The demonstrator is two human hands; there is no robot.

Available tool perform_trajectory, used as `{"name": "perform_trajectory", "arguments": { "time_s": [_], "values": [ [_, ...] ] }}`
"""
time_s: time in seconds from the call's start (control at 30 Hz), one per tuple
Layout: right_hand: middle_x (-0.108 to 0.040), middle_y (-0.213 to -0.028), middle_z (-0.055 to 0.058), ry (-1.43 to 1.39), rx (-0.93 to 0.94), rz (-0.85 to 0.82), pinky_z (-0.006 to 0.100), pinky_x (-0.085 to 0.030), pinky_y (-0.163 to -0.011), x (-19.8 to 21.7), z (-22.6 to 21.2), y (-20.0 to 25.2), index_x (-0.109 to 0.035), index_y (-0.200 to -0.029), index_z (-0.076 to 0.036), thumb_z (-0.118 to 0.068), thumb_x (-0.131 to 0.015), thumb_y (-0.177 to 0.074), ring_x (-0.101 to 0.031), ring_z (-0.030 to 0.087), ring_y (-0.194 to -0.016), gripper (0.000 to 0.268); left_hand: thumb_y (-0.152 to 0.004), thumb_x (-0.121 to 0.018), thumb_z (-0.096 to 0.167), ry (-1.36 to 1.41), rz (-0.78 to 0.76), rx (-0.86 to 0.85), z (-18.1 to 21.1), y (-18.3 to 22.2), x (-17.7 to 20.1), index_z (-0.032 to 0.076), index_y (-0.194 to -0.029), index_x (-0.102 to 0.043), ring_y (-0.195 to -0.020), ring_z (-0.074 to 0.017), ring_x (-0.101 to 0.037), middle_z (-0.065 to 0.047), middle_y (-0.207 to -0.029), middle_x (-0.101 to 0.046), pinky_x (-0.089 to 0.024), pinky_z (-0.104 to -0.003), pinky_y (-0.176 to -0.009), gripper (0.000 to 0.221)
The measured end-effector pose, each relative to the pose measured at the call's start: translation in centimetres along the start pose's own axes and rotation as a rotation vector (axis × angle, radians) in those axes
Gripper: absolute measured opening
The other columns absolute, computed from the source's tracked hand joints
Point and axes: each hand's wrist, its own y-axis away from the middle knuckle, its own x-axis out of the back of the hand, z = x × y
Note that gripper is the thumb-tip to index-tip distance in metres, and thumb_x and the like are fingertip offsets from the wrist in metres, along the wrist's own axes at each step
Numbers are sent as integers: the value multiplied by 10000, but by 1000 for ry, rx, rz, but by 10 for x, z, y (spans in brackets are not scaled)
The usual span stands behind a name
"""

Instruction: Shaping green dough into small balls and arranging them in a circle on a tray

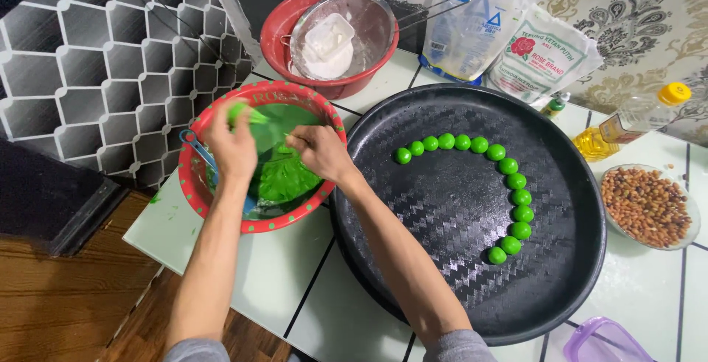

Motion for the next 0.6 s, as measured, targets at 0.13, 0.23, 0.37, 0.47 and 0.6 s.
{"name": "perform_trajectory", "arguments": {
  "time_s": [0.13, 0.23, 0.37, 0.47, 0.6],
  "values": [
    [-741, -935, 110, 104, 84, 50, 486, -574, -819, 20, -48, 19, -739, -1039, -139, -254, -655, -940, -715, 381, -946, 174, -1158, -365, 234, 45, 165, 211, -13, -3, 9, 78, -1135, -614, -779, -149, -552, -67, -861, -598, -485, -292, -697, 295],
    [-552, -1390, 263, 137, 254, 129, 597, -467, -1073, 20, -59, 23, -428, -1507, 6, -56, -693, -899, -533, 498, -1279, 666, -1058, -724, 448, -22, 103, 217, -31, -3, 12, 100, -1155, -590, -795, -193, -539, -67, -877, -578, -420, -358, -687, 386],
    [-627, -1211, 214, 48, 214, 200, 588, -522, -961, 11, -30, 24, -501, -1450, -35, -95, -644, -918, -619, 469, -1135, 554, -1079, -504, 137, 149, -84, 166, -25, 1, -1, 8, -1359, -450, -749, -258, -664, -222, -1062, -682, -510, -316, -643, 314],
    [-672, -1043, 180, -109, 157, 137, 556, -561, -852, 26, -34, 43, -632, -1318, -39, -70, -628, -872, -688, 416, -1001, 447, -1157, -289, 231, 304, -182, 235, -7, 0, -3, -13, -1264, -488, -511, -138, -580, -155, -877, -669, -428, -208, -449, 333],
    [-707, -1045, 188, -272, 21, 74, 472, -611, -822, 75, -74, 83, -673, -1291, -42, -71, -636, -923, -711, 298, -978, 371, -1148, -259, 434, 481, -217, 372, 3, 15, -26, 84, -925, -573, -370, -44, -373, 8, -516, -449, -271, -163, -366, 521]
  ]
}}
